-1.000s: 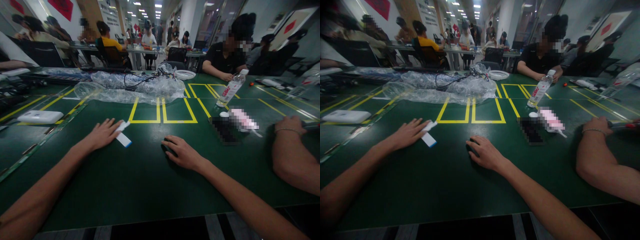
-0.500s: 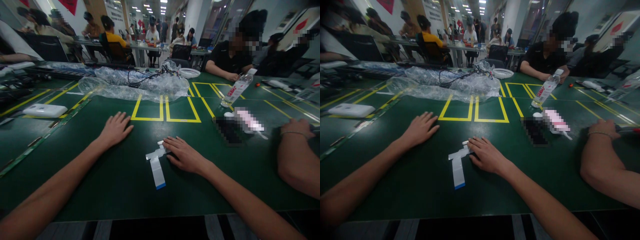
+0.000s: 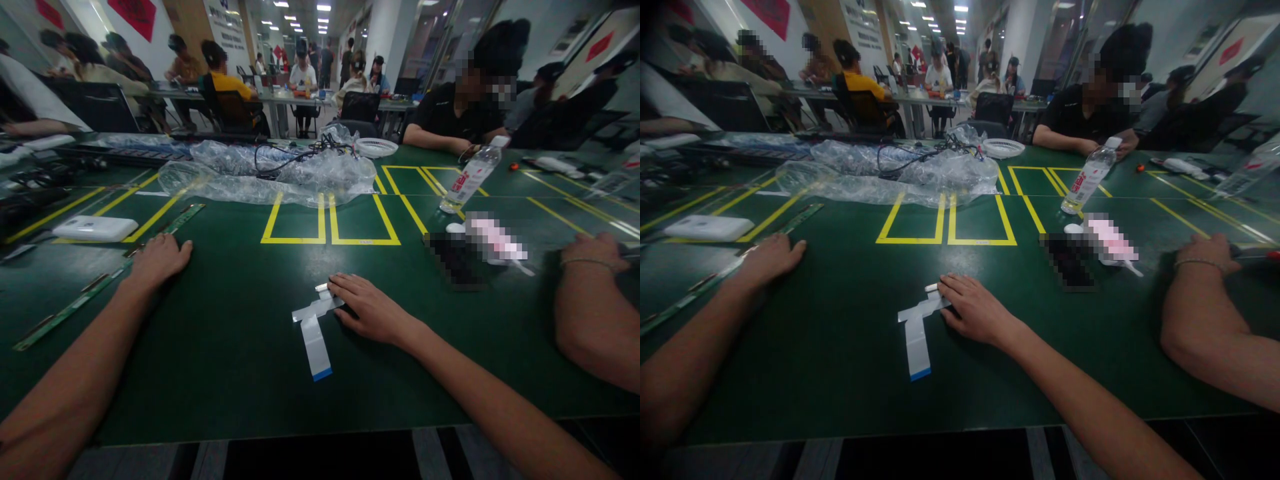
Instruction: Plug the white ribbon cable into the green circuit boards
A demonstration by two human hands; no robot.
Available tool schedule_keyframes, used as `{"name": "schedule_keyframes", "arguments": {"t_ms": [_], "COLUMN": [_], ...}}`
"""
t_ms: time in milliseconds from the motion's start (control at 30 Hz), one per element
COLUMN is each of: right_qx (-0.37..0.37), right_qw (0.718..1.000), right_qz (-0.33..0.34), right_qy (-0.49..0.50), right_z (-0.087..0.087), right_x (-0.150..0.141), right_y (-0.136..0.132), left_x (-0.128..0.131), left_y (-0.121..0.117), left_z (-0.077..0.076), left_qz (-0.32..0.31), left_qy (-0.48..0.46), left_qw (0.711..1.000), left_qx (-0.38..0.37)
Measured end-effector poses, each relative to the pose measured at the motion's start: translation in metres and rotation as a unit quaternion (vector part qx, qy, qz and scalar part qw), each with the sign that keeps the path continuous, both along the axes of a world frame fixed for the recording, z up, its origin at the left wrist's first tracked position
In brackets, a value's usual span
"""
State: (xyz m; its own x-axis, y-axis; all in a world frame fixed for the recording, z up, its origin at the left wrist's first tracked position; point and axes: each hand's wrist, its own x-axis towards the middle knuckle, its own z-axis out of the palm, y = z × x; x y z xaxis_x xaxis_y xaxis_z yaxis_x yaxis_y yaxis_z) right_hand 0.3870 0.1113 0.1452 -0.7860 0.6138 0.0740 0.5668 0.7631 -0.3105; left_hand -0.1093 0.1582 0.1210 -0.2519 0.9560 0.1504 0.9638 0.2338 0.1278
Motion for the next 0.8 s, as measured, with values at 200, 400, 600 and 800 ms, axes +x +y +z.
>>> {"name": "schedule_keyframes", "arguments": {"t_ms": [200, 400, 600, 800], "right_qx": [0.006, 0.040, 0.038, 0.049], "right_qw": [1.000, 0.999, 0.998, 0.998], "right_qz": [0.003, -0.002, 0.002, -0.001], "right_qy": [-0.001, -0.032, -0.043, -0.044], "right_z": [-0.001, 0.000, -0.002, -0.001], "right_x": [-0.001, -0.004, -0.009, -0.012], "right_y": [0.000, -0.004, -0.007, -0.011], "left_x": [0.101, 0.209, 0.233, 0.233], "left_y": [-0.002, -0.050, -0.077, -0.077], "left_z": [0.008, 0.017, 0.018, 0.018], "left_qz": [-0.144, -0.409, -0.468, -0.469], "left_qy": [0.026, 0.025, 0.054, 0.079], "left_qw": [0.988, 0.910, 0.881, 0.879], "left_qx": [-0.051, -0.054, -0.039, -0.033]}}
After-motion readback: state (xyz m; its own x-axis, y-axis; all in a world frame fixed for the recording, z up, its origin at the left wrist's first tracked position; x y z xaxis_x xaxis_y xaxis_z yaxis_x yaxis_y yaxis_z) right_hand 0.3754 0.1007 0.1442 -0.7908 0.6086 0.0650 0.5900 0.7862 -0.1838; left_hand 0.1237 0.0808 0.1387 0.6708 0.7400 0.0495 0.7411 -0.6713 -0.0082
